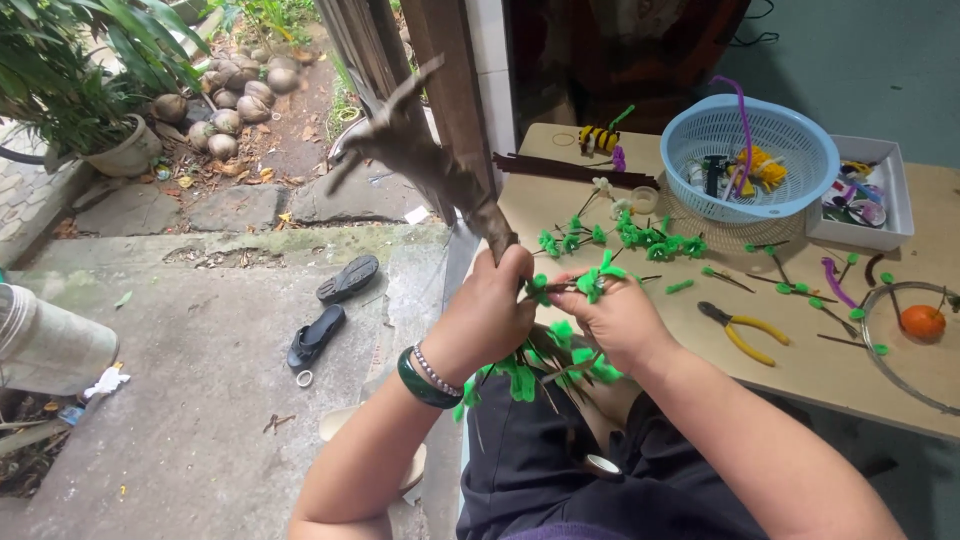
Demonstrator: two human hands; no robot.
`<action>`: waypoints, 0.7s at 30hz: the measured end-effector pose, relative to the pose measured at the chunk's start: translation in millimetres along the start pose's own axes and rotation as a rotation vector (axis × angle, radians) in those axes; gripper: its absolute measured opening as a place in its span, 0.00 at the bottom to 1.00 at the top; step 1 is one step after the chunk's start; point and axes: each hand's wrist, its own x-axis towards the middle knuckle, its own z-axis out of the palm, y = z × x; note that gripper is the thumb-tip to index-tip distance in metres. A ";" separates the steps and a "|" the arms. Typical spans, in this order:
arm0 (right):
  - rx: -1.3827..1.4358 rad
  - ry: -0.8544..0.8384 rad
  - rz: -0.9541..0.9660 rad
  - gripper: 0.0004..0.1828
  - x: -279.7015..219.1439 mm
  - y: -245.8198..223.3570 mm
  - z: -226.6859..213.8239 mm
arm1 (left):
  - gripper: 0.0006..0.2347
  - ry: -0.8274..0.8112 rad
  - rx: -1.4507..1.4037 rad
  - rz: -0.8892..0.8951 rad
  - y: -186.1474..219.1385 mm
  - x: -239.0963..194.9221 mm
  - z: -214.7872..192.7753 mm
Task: Assembling an artificial tree by wiring green leaf clusters onto a brown branch structure.
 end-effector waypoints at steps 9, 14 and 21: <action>-0.120 -0.049 -0.201 0.12 13.6 -21.4 0.0 | 0.12 0.293 0.263 0.272 33.8 -13.4 -37.2; -0.023 -0.117 -0.348 0.11 10.0 -12.1 -0.2 | 0.09 -0.036 0.043 0.132 46.0 -12.3 -70.9; -0.194 -0.106 -0.282 0.12 -9.7 -12.1 10.0 | 0.25 -0.478 -0.022 -0.114 24.5 6.0 -72.9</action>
